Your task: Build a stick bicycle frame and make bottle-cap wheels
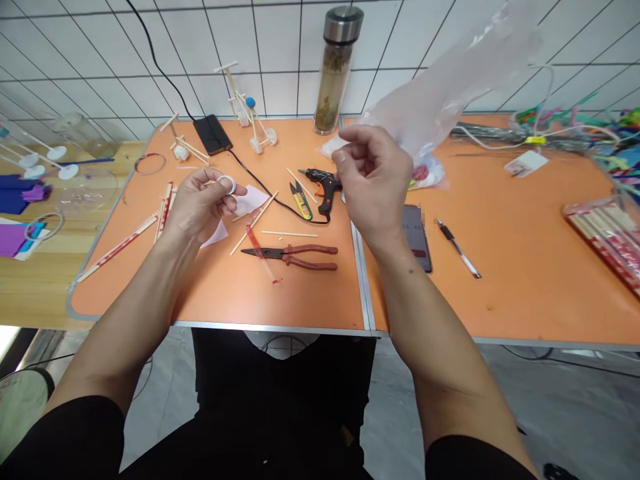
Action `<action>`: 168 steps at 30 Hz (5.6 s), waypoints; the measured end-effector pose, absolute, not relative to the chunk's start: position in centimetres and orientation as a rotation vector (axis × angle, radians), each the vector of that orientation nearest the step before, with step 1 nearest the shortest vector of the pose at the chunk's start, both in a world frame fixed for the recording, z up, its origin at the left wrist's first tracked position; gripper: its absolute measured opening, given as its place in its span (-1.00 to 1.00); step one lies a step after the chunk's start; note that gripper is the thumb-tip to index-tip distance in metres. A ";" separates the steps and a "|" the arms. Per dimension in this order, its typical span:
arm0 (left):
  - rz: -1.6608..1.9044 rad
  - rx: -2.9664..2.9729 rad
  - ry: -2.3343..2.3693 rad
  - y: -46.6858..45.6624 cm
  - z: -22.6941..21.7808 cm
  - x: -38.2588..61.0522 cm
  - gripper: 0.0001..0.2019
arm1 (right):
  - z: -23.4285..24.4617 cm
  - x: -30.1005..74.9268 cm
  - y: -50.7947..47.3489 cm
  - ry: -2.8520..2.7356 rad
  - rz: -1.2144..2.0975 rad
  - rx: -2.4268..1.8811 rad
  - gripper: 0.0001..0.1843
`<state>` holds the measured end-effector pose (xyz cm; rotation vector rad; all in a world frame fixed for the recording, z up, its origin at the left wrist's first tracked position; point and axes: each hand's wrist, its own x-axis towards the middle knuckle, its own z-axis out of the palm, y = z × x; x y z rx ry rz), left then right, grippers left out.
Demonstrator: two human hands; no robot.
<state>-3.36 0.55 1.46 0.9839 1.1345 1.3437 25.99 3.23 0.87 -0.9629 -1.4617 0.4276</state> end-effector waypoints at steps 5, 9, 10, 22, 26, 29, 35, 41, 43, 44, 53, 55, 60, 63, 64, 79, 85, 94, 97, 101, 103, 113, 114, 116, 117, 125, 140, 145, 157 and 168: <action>1.355 0.928 1.106 0.6 1.4 -3.2 -0.73 | 1.1 26.8 3.4 -1.461 0.380 -1.050 -0.74; 1.306 0.891 1.074 0.4 0.8 -2.8 -0.80 | 0.7 26.4 3.3 -1.607 0.255 -1.232 -0.78; 1.278 0.882 1.060 0.3 0.5 -2.6 -0.82 | 0.6 26.1 3.3 -1.694 0.230 -1.308 -0.79; 1.256 0.725 1.027 0.1 1.9 -3.0 -0.75 | -0.2 21.4 3.4 -2.321 0.111 -1.895 -0.67; 1.161 0.706 0.967 -0.4 1.2 -2.1 -0.79 | -0.4 20.7 3.4 -2.352 0.108 -1.963 -0.67; 1.126 0.697 0.915 -0.5 0.5 -1.8 -0.81 | -0.8 20.6 3.7 -2.318 0.169 -1.983 -0.65; 1.123 0.692 0.885 -0.2 0.0 -2.2 -0.86 | -1.2 21.1 4.2 -2.336 0.208 -1.987 -0.62; 1.117 0.732 0.857 -0.2 -0.6 -1.9 -0.89 | 0.0 21.1 2.6 -1.974 0.265 -1.627 -0.82; 1.096 0.768 0.814 -0.3 -1.0 -1.5 -0.81 | 0.2 20.7 1.8 -1.853 0.600 -1.425 -0.86; 1.080 0.787 0.788 -0.4 -1.1 -1.3 -0.77 | 0.1 20.4 1.4 -1.827 0.749 -1.323 -0.83; 1.017 0.837 0.752 -0.9 -1.1 -1.1 -0.74 | -1.9 19.4 0.1 -1.734 0.973 -1.175 -0.85; 1.050 0.791 0.767 -0.9 -0.7 -1.4 -0.73 | -1.8 19.6 0.2 -1.658 1.088 -1.158 -0.89; 1.075 0.696 0.792 -0.3 0.4 -1.9 -0.89 | -0.8 20.3 0.2 -1.648 1.049 -1.130 -0.79; 1.090 0.657 0.793 -0.2 0.8 -1.9 -0.88 | -0.4 20.5 -0.2 -1.780 0.836 -1.164 -0.75; 1.093 0.654 0.792 -0.3 0.9 -1.9 -0.86 | -0.3 20.6 -0.3 -1.811 0.795 -1.190 -0.76; 1.089 0.728 0.812 -0.1 0.2 -1.9 -0.87 | -0.2 21.0 -0.8 -1.795 0.939 -1.182 -0.90; 1.020 0.821 0.808 -0.5 -0.3 -1.6 -0.79 | -0.4 20.7 -0.9 -1.619 1.252 -1.109 -0.81; 1.024 0.898 0.815 -1.1 -0.6 -1.1 -0.68 | -2.4 20.2 -0.7 -1.812 0.861 -1.264 -0.83; 1.041 0.858 0.846 -1.0 -0.5 -1.0 -0.73 | -2.2 20.0 -1.2 -1.969 0.585 -1.294 -0.64; 1.045 0.792 0.890 -0.9 -0.3 -0.9 -0.79 | -1.4 19.6 -2.0 -2.240 0.281 -1.372 -0.55; 1.050 0.770 0.900 -0.8 -0.3 -0.9 -0.80 | -1.2 19.5 -2.3 -2.334 0.177 -1.442 -0.50; 1.131 0.720 0.893 -0.2 -0.4 -1.4 -0.87 | -2.3 20.9 -0.3 -1.942 0.660 -1.279 -0.64; 1.141 0.700 0.897 -0.1 -0.3 -1.4 -0.86 | -2.4 20.9 -0.1 -1.886 0.727 -1.251 -0.67; 1.150 0.676 0.901 0.0 -0.2 -1.4 -0.84 | -2.6 20.9 0.2 -1.794 0.841 -1.205 -0.71; 1.152 0.673 0.901 0.0 -0.2 -1.4 -0.83 | -2.6 20.9 0.3 -1.752 0.893 -1.181 -0.73; 1.149 0.672 0.889 0.1 0.0 -1.6 -0.83 | -1.8 20.6 0.1 -1.433 1.180 -1.050 -0.84; 1.157 0.658 0.842 0.1 0.4 -2.0 -0.84 | -0.9 21.6 1.5 -0.903 1.310 -0.932 -0.63; 1.141 0.660 0.844 0.2 0.4 -2.1 -0.83 | -0.2 23.2 3.1 -0.627 1.238 -0.837 -0.76; 1.114 0.708 0.869 0.1 0.3 -1.9 -0.84 | 2.0 27.7 5.2 -0.193 1.300 -0.694 -0.72; 1.102 0.694 0.876 0.1 0.4 -2.0 -0.86 | 3.1 27.5 4.7 -0.149 1.296 -0.678 -0.73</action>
